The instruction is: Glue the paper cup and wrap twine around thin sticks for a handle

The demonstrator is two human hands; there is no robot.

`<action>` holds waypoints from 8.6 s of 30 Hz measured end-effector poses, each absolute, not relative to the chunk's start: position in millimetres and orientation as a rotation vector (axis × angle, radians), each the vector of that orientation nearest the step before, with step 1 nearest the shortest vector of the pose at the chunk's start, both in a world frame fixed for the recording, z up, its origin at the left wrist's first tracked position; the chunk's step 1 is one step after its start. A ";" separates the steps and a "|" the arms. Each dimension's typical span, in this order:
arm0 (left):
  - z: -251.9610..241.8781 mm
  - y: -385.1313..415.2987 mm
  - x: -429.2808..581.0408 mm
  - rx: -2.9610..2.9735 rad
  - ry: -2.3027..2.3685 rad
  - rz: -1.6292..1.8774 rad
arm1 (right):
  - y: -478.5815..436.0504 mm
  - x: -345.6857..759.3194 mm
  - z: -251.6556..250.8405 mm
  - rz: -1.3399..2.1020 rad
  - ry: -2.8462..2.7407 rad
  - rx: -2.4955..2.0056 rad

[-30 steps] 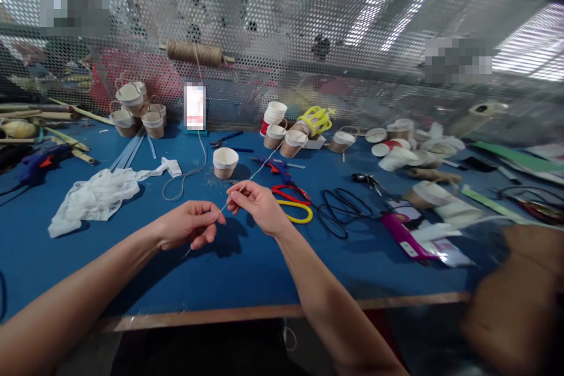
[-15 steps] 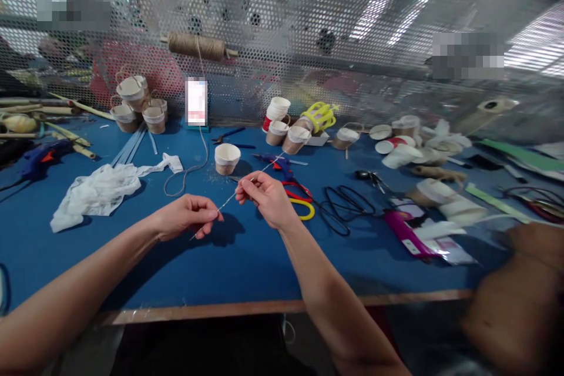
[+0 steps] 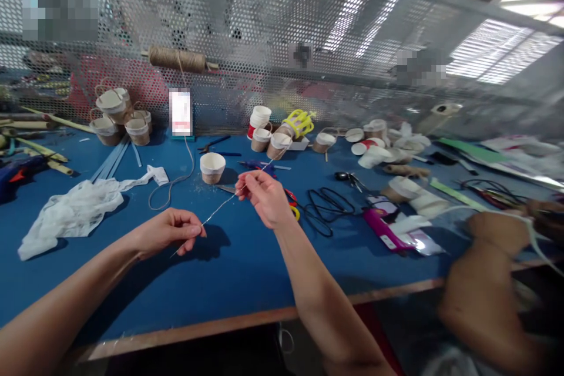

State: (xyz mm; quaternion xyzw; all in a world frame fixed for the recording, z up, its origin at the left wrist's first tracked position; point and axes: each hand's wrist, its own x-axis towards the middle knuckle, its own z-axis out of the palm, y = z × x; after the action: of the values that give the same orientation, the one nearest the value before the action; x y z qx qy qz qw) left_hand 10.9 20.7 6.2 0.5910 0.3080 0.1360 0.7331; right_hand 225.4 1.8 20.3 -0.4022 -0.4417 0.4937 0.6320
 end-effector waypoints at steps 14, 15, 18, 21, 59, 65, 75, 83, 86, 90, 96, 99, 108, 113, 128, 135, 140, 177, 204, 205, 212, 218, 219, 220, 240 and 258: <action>5.6 17.9 11.6 1.241 0.647 0.192 | 4.3 239.0 24.4 1.017 -0.896 -0.901; 6.0 17.4 11.8 1.240 0.646 0.190 | 4.5 238.7 24.2 1.011 -0.883 -0.913; 7.2 16.7 12.5 1.224 0.641 0.223 | 5.7 238.0 23.3 0.999 -0.859 -0.932; 7.4 17.7 12.0 1.182 0.623 0.337 | 7.5 239.2 23.1 0.986 -0.843 -0.928; 15.3 5.3 26.6 1.563 0.849 0.693 | -15.2 192.8 13.2 1.328 -1.489 -1.080; 17.1 4.3 26.6 1.566 0.872 0.654 | -15.8 186.5 10.9 1.387 -1.366 -1.049; 13.5 7.7 24.9 1.514 0.877 0.621 | -15.8 178.5 9.4 1.385 -1.209 -1.035; 14.2 14.8 28.1 1.272 0.814 0.944 | -20.0 177.6 13.5 1.360 -1.420 -1.011; 13.5 11.6 30.9 1.197 0.827 0.988 | -20.1 178.5 14.2 1.308 -1.468 -1.033; 15.2 10.7 31.4 1.088 0.822 1.023 | -17.1 182.9 11.9 1.466 -1.362 -1.025; 19.1 12.3 29.0 0.955 0.725 1.064 | -13.7 187.0 8.2 1.802 -1.291 -0.943; 20.1 11.6 28.1 0.920 0.721 1.080 | -14.9 185.3 7.6 1.946 -1.260 -0.911; 23.0 9.1 29.2 0.869 0.739 1.124 | -18.3 176.8 0.8 1.821 -1.180 -0.933; 22.6 9.0 28.8 0.938 0.743 1.142 | -20.8 172.2 -2.8 1.752 -1.150 -0.968; 24.0 6.3 30.2 1.013 0.777 1.167 | -22.5 167.2 -1.2 1.646 -1.110 -1.034; 23.1 6.4 29.6 1.046 0.799 1.160 | -23.5 166.3 -1.9 1.609 -1.140 -1.059; 20.6 7.4 29.3 1.071 0.809 1.160 | -23.9 166.0 -2.1 1.596 -1.139 -1.074; 16.2 11.9 29.4 1.212 0.904 1.185 | -23.7 166.4 1.1 1.572 -1.216 -1.051; 10.2 13.7 33.0 1.182 0.821 1.265 | -19.7 173.1 2.3 1.604 -1.169 -1.023; 10.6 15.0 32.7 1.156 0.798 1.275 | -18.5 176.0 3.0 1.689 -1.142 -1.006; 13.5 20.6 28.7 0.948 0.675 1.321 | -12.2 194.2 4.9 2.222 -1.085 -0.837; 15.3 22.5 25.1 0.989 0.605 1.404 | -8.9 194.5 0.3 2.321 -0.961 -0.783; 15.4 22.7 25.0 0.995 0.607 1.414 | -8.8 193.4 -0.4 2.310 -0.945 -0.792; 15.5 22.8 25.0 1.000 0.610 1.422 | -8.8 192.0 -1.1 2.299 -0.928 -0.798; 17.0 29.6 20.3 1.001 0.604 1.487 | -11.2 188.9 0.6 2.236 -0.912 -0.814; 19.6 31.5 20.5 1.003 0.630 1.498 | -11.0 187.2 -1.6 2.201 -0.858 -0.808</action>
State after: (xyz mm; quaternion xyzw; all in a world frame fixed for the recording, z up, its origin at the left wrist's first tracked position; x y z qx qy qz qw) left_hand 20.5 31.5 19.6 0.4288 0.2693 0.6403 0.5776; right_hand 187.2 -11.0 -1.6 -0.3070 -0.3260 0.8362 0.3166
